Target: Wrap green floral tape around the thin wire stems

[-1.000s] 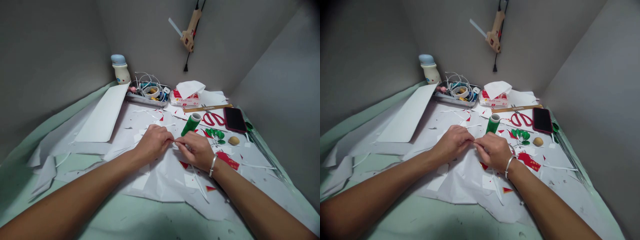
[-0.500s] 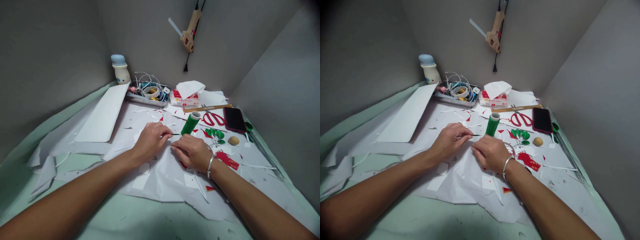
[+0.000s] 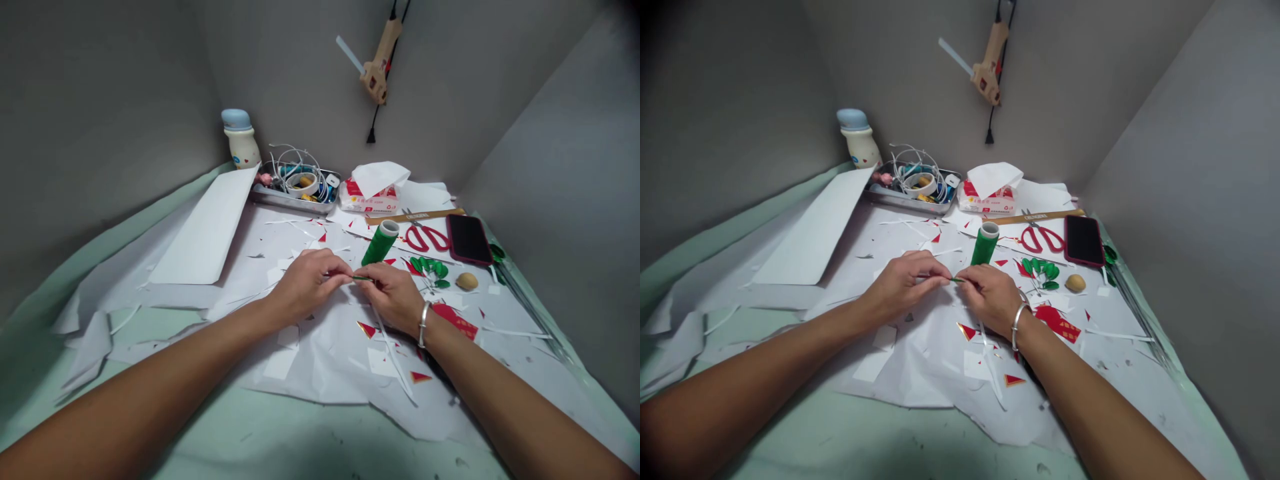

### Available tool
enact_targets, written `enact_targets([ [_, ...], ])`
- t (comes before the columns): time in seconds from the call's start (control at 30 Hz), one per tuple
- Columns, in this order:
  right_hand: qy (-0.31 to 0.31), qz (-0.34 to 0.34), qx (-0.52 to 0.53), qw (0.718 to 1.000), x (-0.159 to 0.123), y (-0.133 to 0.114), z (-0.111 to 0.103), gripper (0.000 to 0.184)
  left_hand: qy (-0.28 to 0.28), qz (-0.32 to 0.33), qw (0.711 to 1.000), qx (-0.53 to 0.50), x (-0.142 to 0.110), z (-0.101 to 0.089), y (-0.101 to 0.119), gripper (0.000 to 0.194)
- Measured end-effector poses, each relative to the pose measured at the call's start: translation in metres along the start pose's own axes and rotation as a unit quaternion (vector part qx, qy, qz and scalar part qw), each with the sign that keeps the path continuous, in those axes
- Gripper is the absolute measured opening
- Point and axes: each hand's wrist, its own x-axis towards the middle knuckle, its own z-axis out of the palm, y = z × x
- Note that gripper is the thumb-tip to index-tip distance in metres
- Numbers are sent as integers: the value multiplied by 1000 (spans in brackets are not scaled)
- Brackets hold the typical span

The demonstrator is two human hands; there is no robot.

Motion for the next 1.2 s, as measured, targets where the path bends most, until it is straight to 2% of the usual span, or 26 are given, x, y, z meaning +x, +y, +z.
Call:
enact_targets([
  [0.17, -74, -82, -63, 992, -3, -13, -1, 17, 46, -32, 998, 43, 1, 2, -4, 10],
  [0.23, -66, -116, -88, 987, -4, -17, -2, 17, 35, -15, 995, 87, 0, 4, -8, 12],
  [0.3, -35, -131, -94, 986, -4, -18, -4, 16, 2, 12, 992, 129, -1, 6, -11, 15],
  [0.4, 10, -100, -59, 993, -3, -16, -5, 16, -59, 53, 988, 131, -2, 8, -12, 16],
  [0.5, 34, -19, 1, 999, -1, -10, -5, 16, -85, 65, 989, 99, -2, 7, -9, 14],
  [0.63, 5, 113, 126, 986, 1, -3, -3, 18, -53, 41, 997, 35, 1, 3, -4, 11],
  [0.7, -19, 144, 163, 976, 1, -2, -2, 20, -25, 8, 1000, -12, 2, 1, -2, 10],
  [0.77, -28, 128, 153, 980, 0, -4, -1, 21, 1, -26, 998, -49, 2, -1, -2, 12],
  [0.83, -35, 66, 98, 992, -2, -9, -1, 19, 24, -52, 997, -50, 2, -2, -2, 14],
  [0.93, -49, -39, -9, 998, -5, -17, -2, 17, 32, -55, 998, 24, 1, -1, -5, 13],
  [1.0, -37, -73, -53, 995, -6, -19, -3, 17, 12, -26, 996, 82, 0, 1, -7, 14],
  [1.1, 12, -65, -41, 997, -4, -18, -4, 17, -34, 34, 992, 114, -2, 4, -8, 16],
  [1.2, 38, 26, 49, 998, -1, -12, -3, 16, -62, 55, 993, 87, -1, 4, -6, 14],
])
